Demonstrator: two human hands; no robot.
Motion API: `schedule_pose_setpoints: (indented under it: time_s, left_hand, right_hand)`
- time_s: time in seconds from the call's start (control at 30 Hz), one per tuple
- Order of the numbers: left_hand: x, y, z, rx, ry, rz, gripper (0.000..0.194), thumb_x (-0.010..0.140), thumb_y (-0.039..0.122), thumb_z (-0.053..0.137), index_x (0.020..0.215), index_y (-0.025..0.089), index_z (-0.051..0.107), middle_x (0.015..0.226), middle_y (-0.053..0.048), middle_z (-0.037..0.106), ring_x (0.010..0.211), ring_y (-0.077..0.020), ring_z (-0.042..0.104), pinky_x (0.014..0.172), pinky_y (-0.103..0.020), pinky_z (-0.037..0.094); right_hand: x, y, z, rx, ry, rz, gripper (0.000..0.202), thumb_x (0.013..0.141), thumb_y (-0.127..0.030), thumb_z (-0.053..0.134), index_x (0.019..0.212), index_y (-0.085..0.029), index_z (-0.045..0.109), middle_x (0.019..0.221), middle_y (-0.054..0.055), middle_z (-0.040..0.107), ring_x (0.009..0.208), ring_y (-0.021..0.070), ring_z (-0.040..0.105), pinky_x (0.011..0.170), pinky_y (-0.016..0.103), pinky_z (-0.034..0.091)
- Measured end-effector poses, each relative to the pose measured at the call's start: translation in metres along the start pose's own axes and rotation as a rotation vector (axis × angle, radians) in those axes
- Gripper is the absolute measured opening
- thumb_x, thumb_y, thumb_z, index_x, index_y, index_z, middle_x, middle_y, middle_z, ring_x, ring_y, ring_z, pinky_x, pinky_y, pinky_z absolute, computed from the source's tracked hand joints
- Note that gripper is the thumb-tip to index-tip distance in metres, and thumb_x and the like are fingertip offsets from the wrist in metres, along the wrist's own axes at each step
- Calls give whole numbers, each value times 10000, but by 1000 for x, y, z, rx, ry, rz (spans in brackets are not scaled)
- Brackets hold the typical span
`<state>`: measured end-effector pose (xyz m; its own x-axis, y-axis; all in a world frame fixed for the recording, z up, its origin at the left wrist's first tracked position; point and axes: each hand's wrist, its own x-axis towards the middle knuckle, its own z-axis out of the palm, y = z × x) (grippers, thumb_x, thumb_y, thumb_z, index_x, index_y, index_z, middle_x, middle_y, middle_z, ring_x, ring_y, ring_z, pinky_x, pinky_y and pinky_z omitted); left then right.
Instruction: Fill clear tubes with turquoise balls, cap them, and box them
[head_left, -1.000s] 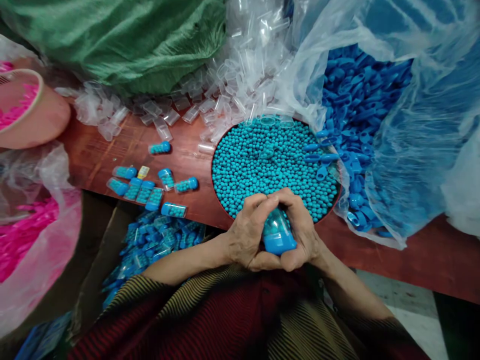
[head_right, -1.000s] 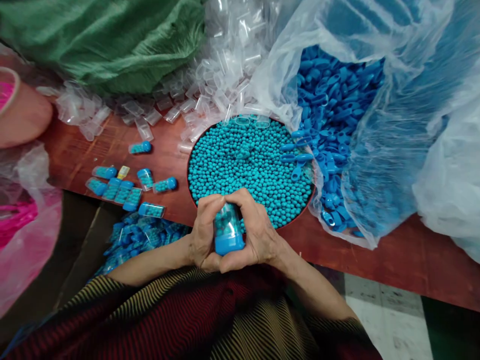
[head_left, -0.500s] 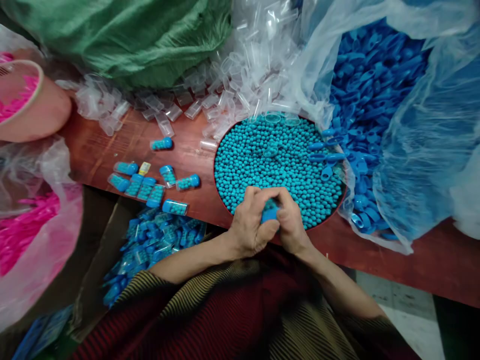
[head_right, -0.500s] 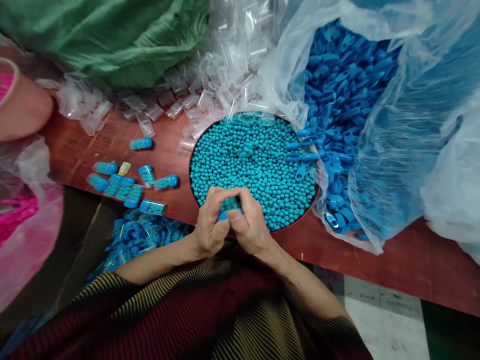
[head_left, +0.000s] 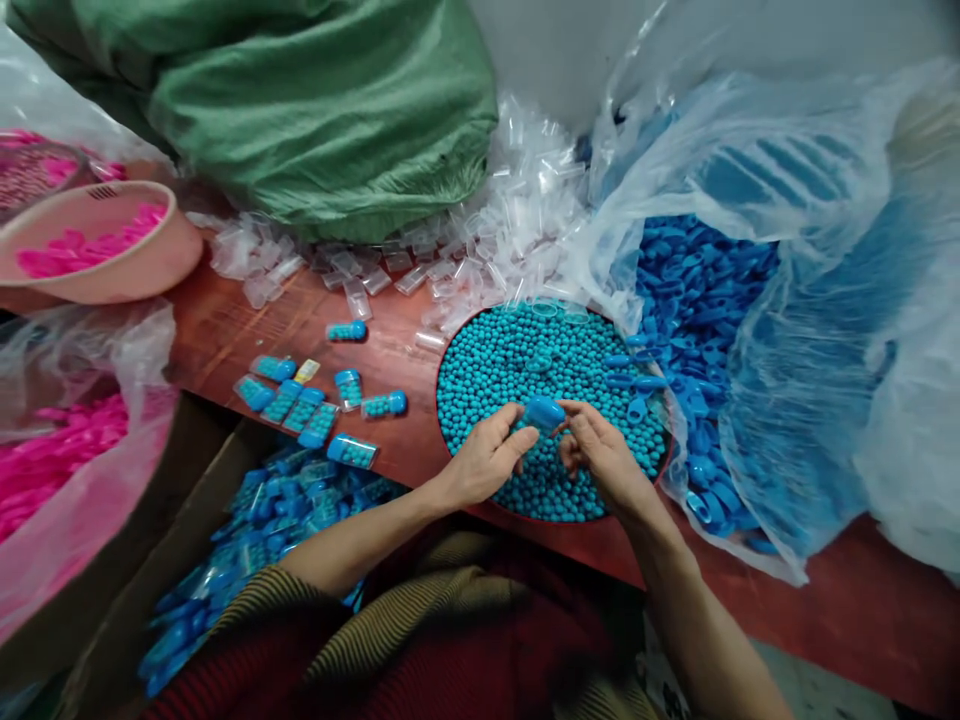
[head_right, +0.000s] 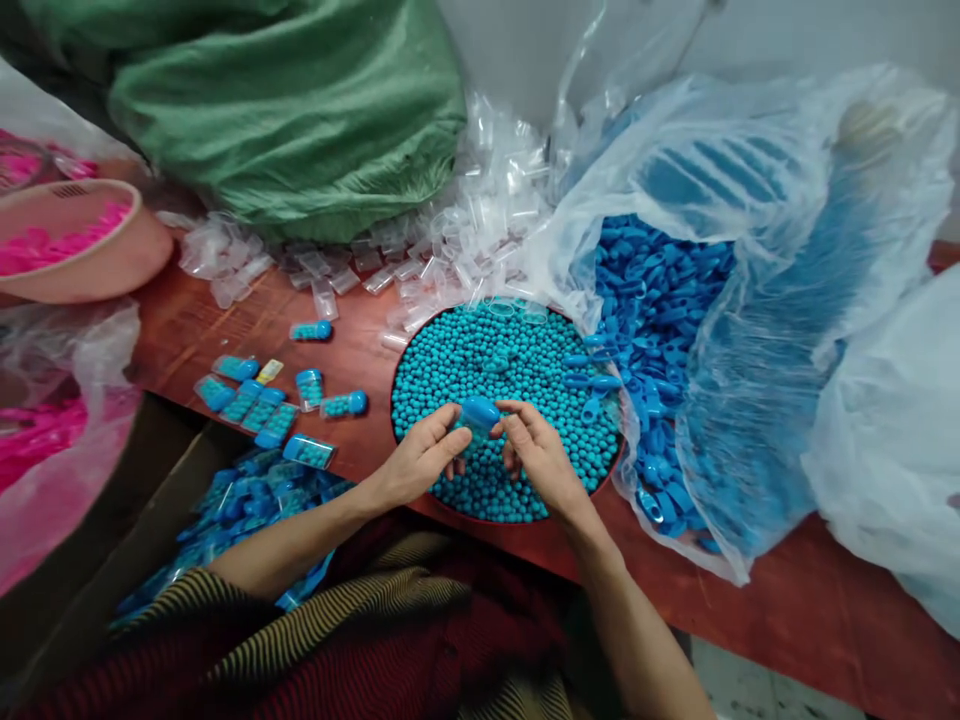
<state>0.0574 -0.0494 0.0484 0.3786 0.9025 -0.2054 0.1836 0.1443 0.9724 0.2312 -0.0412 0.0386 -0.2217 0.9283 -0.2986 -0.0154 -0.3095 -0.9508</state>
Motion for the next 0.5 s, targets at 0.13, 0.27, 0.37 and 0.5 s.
schedule_pose_setpoints:
  time_s: [0.13, 0.27, 0.37, 0.5]
  left_hand:
    - [1, -2, 1, -3, 0, -15, 315, 894, 459, 409, 978, 166, 488, 627, 50, 448, 520, -78, 456, 493, -209, 369]
    - [0, 1, 1, 82, 18, 8, 277, 894, 418, 413, 925, 161, 512, 654, 37, 457, 569, -84, 454, 522, -213, 374]
    - [-1, 3, 1, 120, 34, 22, 273, 892, 407, 412, 915, 161, 526, 663, 30, 467, 609, -97, 461, 547, -219, 386]
    - [-1, 3, 4, 170, 50, 35, 264, 895, 386, 403, 949, 164, 535, 719, 18, 522, 666, -111, 489, 612, -238, 419]
  right_hand:
    - [0, -9, -1, 11, -7, -67, 452, 786, -537, 568, 1085, -199, 580, 663, -20, 563, 513, 101, 504, 414, 217, 422]
    - [-2, -19, 2, -91, 27, -85, 339, 738, -454, 654, 932, -177, 637, 532, -48, 518, 466, 91, 467, 427, 223, 412]
    - [-2, -21, 7, -122, 90, -84, 302, 723, -453, 661, 836, -174, 642, 514, -47, 513, 449, 94, 456, 409, 231, 397]
    - [-2, -16, 14, -167, 129, -111, 303, 742, -467, 636, 823, -175, 640, 538, -37, 532, 455, 97, 456, 420, 237, 399]
